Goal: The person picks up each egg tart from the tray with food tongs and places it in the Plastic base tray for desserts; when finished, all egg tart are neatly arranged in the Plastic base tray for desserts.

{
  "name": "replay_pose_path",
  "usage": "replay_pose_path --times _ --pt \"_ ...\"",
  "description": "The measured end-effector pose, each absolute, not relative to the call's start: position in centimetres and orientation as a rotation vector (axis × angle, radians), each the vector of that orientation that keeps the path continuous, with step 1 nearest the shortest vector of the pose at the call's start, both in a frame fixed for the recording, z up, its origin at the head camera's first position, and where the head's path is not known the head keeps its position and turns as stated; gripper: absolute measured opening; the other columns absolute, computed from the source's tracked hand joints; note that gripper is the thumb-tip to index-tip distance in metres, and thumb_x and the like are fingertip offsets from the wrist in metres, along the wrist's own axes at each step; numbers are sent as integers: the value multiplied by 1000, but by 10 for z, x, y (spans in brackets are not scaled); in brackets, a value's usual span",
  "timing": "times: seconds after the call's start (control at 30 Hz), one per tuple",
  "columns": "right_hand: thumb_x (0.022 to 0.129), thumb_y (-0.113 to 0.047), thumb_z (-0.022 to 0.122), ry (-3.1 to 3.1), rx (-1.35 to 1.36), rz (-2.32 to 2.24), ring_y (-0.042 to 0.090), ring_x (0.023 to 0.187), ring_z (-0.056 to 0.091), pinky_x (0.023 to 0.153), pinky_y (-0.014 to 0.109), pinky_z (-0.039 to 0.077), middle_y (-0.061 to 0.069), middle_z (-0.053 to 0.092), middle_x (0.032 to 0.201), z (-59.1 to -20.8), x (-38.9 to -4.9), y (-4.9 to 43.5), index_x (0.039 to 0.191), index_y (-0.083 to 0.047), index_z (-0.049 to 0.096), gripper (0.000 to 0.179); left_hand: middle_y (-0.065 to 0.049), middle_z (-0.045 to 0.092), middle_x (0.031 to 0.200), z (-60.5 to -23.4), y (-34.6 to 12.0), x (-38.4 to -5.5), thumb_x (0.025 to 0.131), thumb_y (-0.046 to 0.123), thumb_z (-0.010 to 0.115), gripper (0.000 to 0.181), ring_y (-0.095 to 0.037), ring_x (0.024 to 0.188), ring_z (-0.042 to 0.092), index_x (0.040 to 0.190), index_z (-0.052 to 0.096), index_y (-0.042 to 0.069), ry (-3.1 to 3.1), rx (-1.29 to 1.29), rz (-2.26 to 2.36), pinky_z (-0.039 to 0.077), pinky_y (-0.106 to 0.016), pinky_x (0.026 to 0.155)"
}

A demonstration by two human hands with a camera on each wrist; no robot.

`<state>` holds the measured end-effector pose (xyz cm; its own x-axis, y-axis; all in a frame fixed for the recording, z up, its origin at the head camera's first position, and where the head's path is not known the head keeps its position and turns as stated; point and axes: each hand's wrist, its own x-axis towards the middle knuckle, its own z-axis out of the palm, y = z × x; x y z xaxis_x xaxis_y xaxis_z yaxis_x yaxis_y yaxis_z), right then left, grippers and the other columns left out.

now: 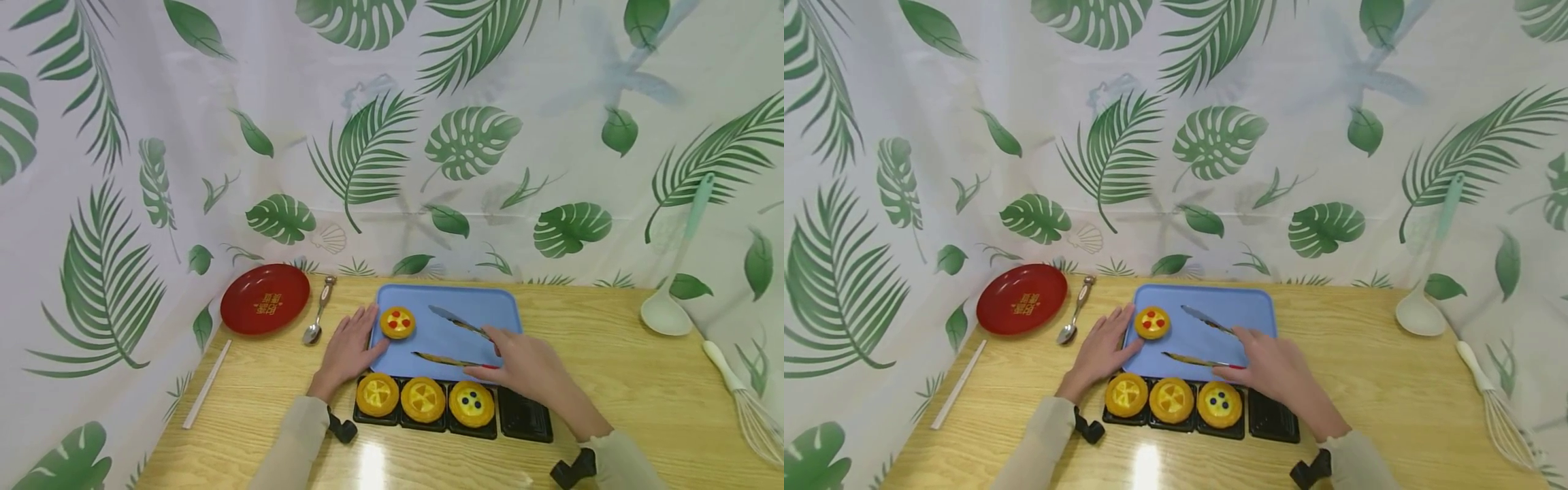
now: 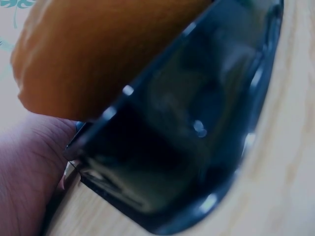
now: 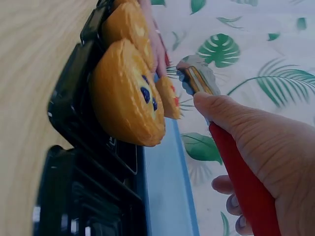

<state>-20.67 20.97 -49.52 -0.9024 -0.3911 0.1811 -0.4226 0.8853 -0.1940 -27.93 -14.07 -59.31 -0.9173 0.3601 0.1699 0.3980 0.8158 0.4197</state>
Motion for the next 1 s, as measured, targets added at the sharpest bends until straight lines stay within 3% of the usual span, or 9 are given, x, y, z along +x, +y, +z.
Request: replay_pose_path --times 0.17,0.33,0.6,1.0 --pt "84 -70 74 -2920 691 266 7 48 42 39 26 33 1 67 85 -499 -226 198 129 -9 65 76 -2 26 171 -594 -140 -279 104 59 46 82 -26 160 22 168 22 13 -2916 -628 -715 16 -50 129" --pt "84 -65 77 -2883 753 195 10 49 47 41 28 38 11 73 100 -499 -238 184 131 -8 63 75 -1 26 171 -594 -140 -279 103 60 46 83 -25 160 21 168 22 14 -2919 -629 -712 16 -50 129" --pt "84 -62 80 -2802 836 108 14 49 46 39 30 37 7 65 83 -503 -252 167 122 -5 63 71 0 25 172 -595 -141 -280 103 61 45 84 -24 160 21 168 21 15 -2922 -620 -687 15 -49 129" --pt "89 -65 73 -2866 839 82 15 52 47 42 33 40 5 63 80 -511 -269 157 120 -5 65 68 -1 26 172 -592 -142 -281 103 60 46 83 -25 160 22 168 22 14 -2914 -609 -690 15 -49 129"
